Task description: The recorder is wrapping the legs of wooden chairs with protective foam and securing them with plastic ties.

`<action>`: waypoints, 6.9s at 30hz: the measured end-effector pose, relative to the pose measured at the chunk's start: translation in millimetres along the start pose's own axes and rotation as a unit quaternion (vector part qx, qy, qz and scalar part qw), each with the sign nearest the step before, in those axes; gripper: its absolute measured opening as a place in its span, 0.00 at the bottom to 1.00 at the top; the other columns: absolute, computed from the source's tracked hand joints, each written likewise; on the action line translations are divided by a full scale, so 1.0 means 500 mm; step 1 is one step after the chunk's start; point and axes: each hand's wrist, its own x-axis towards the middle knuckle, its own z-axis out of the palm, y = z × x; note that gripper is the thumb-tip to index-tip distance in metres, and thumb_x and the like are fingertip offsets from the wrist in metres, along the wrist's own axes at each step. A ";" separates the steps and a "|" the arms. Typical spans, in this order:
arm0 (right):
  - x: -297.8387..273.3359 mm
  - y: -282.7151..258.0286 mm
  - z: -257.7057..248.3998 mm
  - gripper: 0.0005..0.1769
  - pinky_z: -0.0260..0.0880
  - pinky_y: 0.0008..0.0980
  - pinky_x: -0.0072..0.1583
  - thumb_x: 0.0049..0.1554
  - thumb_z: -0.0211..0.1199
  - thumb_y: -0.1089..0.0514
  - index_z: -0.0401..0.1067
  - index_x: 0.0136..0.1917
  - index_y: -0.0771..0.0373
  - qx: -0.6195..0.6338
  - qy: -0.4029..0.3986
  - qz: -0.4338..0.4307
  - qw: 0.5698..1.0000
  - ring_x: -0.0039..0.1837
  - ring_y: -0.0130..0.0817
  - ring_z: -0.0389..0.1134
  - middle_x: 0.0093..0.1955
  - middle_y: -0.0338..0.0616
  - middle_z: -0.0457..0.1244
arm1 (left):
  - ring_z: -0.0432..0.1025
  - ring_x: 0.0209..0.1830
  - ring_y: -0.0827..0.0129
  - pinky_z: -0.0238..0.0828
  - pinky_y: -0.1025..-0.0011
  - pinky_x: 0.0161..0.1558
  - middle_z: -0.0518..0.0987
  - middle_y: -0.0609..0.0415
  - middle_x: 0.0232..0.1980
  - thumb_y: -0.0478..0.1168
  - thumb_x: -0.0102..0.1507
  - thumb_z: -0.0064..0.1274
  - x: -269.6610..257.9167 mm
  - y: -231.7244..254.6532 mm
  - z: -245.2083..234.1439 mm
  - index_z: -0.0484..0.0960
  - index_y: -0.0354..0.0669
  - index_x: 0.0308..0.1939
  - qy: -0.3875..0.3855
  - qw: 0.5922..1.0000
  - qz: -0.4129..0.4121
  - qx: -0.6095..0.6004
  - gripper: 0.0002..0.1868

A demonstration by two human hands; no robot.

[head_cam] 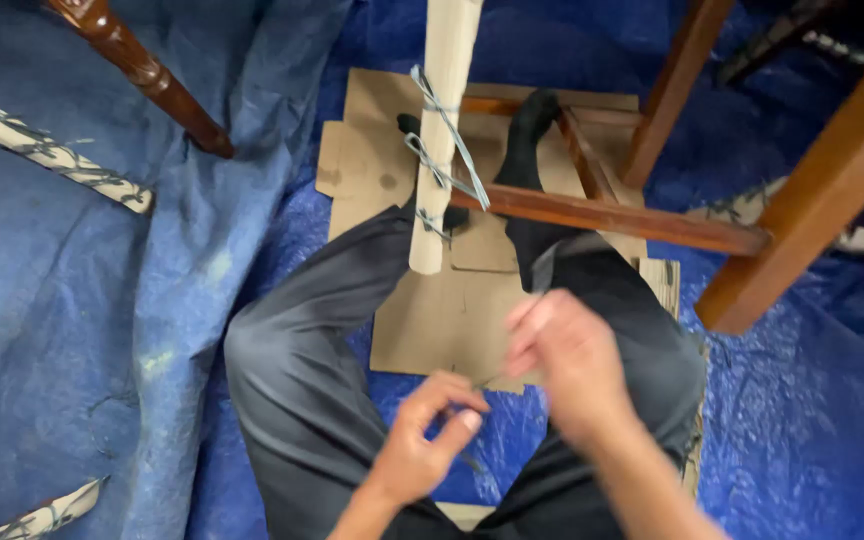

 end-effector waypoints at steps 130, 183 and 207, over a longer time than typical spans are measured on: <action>0.532 -0.117 0.072 0.07 0.71 0.44 0.49 0.62 0.58 0.64 0.74 0.52 0.64 -0.376 0.061 -0.330 0.864 0.49 0.51 0.74 0.45 0.52 0.71 | 0.77 0.59 0.67 0.76 0.68 0.60 0.79 0.50 0.60 0.31 0.68 0.50 0.610 0.128 -0.182 0.70 0.36 0.69 0.114 0.972 0.172 0.110 0.24; 0.387 -0.198 0.103 0.03 0.70 0.30 0.43 0.63 0.64 0.62 0.72 0.49 0.64 -0.278 0.029 -0.369 0.887 0.39 0.33 0.70 0.38 0.44 0.68 | 0.77 0.39 0.57 0.73 0.66 0.40 0.79 0.48 0.41 0.29 0.63 0.59 0.561 0.225 -0.170 0.84 0.36 0.45 0.085 0.879 0.322 0.342 0.07; 0.454 -0.168 0.126 0.09 0.73 0.31 0.51 0.58 0.61 0.69 0.76 0.53 0.68 -0.255 0.008 -0.446 0.858 0.48 0.32 0.74 0.47 0.48 0.71 | 0.77 0.42 0.57 0.74 0.64 0.43 0.81 0.52 0.40 0.35 0.62 0.59 0.534 0.258 -0.165 0.82 0.42 0.38 0.108 0.841 0.366 0.383 0.03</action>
